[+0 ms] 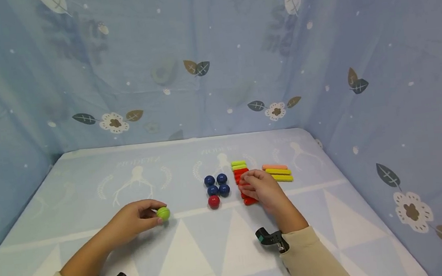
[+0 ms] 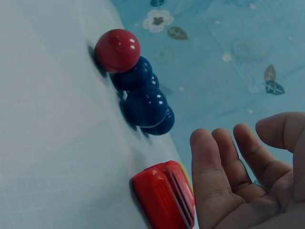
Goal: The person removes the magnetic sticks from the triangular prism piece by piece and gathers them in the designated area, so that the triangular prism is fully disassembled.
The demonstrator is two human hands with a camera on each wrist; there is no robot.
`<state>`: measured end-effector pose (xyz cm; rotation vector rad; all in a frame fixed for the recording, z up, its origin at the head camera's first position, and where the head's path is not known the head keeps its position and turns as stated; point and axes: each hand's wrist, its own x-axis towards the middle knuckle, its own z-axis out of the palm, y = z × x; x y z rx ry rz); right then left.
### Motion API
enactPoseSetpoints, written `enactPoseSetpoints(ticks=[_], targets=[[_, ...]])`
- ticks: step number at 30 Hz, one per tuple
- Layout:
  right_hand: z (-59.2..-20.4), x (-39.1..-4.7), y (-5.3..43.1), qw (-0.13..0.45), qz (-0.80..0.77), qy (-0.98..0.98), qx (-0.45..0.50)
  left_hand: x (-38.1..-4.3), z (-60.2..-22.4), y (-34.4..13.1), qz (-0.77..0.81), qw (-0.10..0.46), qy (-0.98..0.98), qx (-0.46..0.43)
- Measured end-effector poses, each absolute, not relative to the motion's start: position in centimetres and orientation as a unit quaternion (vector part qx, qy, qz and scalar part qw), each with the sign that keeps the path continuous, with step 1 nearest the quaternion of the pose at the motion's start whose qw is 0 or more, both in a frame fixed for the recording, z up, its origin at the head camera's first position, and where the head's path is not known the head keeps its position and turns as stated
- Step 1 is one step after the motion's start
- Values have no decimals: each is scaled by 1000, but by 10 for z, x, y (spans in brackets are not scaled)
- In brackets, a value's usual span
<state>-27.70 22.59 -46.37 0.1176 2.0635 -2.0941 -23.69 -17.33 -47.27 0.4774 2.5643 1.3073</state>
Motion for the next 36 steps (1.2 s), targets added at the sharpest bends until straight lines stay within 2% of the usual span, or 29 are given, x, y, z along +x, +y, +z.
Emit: enactPoseSetpoints(ticks=[12, 22, 29, 36], targets=[[-477, -277, 228, 95, -697, 708, 65, -264, -443, -86, 459, 75, 868, 172], [-475, -282, 230, 89, -692, 713, 60, -282, -443, -31, 389, 93, 894, 203], [-475, -281, 230, 89, -697, 710, 45, -290, -445, -7, 329, 94, 917, 206], [-476, -280, 228, 86, -693, 714, 43, -295, -455, -3, 316, 93, 919, 217]])
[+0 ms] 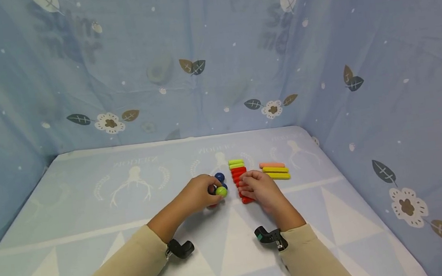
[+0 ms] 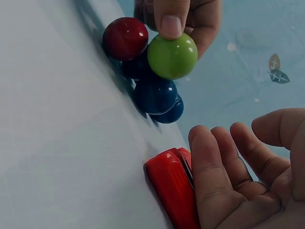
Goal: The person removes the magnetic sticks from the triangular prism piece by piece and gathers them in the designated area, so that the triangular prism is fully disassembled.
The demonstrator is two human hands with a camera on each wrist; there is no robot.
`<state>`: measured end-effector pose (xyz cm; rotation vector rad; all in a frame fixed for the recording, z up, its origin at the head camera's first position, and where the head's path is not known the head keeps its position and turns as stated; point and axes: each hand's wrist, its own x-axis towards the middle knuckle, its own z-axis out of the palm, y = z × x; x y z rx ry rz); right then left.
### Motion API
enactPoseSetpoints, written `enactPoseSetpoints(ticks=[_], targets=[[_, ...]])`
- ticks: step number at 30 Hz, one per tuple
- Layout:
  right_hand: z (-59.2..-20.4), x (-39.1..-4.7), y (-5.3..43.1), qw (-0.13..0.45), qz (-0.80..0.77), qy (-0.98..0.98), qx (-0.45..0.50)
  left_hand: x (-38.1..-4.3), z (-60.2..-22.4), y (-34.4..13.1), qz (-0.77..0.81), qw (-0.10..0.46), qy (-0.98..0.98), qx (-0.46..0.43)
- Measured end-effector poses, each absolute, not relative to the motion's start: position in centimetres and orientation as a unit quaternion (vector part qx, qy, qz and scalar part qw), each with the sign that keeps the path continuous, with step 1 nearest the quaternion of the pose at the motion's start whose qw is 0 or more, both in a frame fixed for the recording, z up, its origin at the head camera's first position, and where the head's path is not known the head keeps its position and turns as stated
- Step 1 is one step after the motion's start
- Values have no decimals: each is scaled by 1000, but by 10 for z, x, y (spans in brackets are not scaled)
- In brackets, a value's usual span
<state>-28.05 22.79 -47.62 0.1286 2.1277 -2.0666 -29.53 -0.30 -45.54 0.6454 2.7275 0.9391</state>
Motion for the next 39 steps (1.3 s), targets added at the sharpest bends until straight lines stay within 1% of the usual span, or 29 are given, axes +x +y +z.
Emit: enactPoseSetpoints(ticks=[13, 20, 33, 39], targets=[[-477, -281, 225, 90, -688, 718, 56, -298, -472, -8, 343, 90, 909, 220], [-476, -282, 226, 91, -686, 720, 58, -302, -474, -9, 341, 89, 907, 229], [-477, -282, 229, 94, -674, 731, 43, -298, -470, -5, 304, 95, 924, 211], [-477, -281, 227, 100, -671, 733, 50, -297, -472, -7, 302, 97, 926, 206]])
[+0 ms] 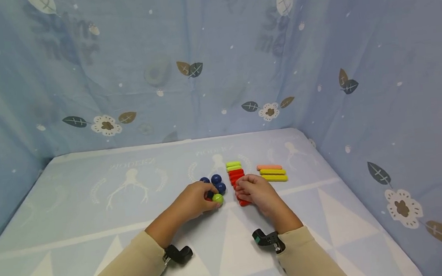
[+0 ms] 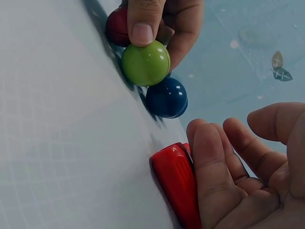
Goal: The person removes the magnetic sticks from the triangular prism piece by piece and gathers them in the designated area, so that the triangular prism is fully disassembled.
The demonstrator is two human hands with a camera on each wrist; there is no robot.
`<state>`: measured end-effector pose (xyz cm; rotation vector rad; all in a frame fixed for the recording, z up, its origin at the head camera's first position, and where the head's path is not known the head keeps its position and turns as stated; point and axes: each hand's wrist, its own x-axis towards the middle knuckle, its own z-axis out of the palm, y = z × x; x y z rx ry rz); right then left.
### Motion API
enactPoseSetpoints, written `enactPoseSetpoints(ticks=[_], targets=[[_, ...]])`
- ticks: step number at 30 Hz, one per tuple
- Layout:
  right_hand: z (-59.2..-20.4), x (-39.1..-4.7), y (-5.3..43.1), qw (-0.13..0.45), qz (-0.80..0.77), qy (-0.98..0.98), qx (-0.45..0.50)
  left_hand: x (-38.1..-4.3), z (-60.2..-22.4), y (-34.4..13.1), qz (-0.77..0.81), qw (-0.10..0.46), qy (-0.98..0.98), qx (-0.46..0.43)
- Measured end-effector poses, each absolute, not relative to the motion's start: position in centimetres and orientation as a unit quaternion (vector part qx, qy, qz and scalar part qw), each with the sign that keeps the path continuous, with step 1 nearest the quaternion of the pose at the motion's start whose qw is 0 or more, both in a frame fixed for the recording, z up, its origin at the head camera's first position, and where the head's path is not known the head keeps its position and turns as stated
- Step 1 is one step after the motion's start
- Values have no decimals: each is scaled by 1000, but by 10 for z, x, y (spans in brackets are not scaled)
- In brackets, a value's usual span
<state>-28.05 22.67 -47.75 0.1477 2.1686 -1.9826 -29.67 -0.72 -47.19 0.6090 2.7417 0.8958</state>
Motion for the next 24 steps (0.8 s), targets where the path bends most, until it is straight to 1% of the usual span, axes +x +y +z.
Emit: enactPoseSetpoints(ticks=[6, 12, 15, 20, 24], targets=[[-476, -282, 224, 96, -668, 736, 54, -297, -470, -10, 308, 98, 924, 202], [-473, -279, 225, 88, -653, 751, 50, -290, -457, -19, 310, 102, 921, 214], [-466, -274, 228, 79, -641, 762, 39, -285, -447, -35, 298, 88, 926, 215], [-444, -263, 236, 47, -604, 795, 32, -278, -436, -72, 264, 71, 941, 200], [-426, -263, 243, 41, -522, 852, 13, -268, -427, -108, 228, 61, 949, 207]])
